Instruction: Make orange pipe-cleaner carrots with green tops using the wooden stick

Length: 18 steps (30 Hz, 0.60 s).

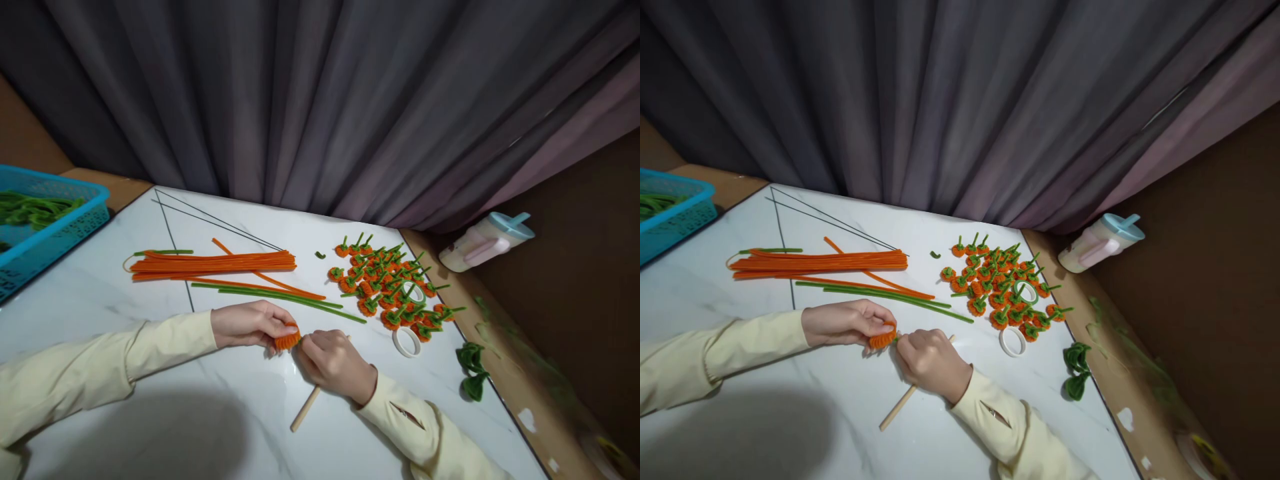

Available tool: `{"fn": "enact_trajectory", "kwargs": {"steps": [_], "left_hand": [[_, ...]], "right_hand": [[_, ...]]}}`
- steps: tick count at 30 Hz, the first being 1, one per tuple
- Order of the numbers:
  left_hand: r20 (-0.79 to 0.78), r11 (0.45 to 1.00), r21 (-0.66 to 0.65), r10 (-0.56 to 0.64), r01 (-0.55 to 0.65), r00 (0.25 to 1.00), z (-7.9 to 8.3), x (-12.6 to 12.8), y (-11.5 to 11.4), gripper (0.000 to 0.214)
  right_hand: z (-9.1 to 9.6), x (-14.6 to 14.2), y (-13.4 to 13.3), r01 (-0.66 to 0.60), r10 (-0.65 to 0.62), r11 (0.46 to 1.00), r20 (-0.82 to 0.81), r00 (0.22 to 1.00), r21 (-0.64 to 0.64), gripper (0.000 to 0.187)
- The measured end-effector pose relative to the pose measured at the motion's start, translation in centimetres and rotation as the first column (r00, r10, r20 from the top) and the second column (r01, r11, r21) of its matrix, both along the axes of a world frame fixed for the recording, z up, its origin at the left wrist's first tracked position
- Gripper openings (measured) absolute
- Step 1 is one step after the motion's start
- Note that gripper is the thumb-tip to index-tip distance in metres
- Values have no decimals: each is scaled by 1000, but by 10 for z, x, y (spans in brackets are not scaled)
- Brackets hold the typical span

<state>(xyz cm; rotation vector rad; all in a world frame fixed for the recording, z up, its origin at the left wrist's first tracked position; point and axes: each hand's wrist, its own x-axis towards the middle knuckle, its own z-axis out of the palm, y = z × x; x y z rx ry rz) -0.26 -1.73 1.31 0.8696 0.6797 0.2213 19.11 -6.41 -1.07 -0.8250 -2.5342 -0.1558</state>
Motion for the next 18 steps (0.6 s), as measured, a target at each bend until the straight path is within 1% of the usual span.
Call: {"fn": "enact_trajectory", "kwargs": {"steps": [2, 4, 8, 11, 13, 15, 16, 17, 18], "left_hand": [[16, 1000, -14, 25, -25, 1000, -1, 1, -1, 26], [39, 998, -32, 53, -52, 998, -4, 2, -2, 26], [94, 995, -34, 99, -96, 991, -6, 3, -3, 28], [77, 991, 67, 113, -118, 991, -3, 1, -3, 30], [43, 975, 190, 108, -115, 993, -1, 0, -2, 31], [29, 932, 354, 77, -82, 997, 0, -2, -3, 29], [26, 887, 458, 47, -53, 999, -1, -2, -3, 27], [19, 817, 576, 10, -19, 1000, -2, -3, -4, 24], [8, 720, 694, -27, 14, 1000, -3, -4, -6, 20]], "right_hand": [[1, 1, 0, 3, -5, 992, 20, 1000, 124, 29], [2, 2, 0, 7, -12, 980, 27, 1000, 201, 27], [3, 4, 1, 35, -35, 972, -6, 999, 232, 21], [3, 4, 1, 67, -57, 975, -53, 997, 212, 19], [4, 2, 1, 109, -95, 985, -114, 989, 130, 18], [6, 1, 0, 141, -150, 988, -210, 966, -58, 12], [6, 0, 0, 133, -176, 975, -260, 949, -177, 6], [7, 0, 0, 102, -195, 950, -306, 932, -295, 8], [7, -1, 0, 58, -208, 915, -344, 916, -399, 17]]}}
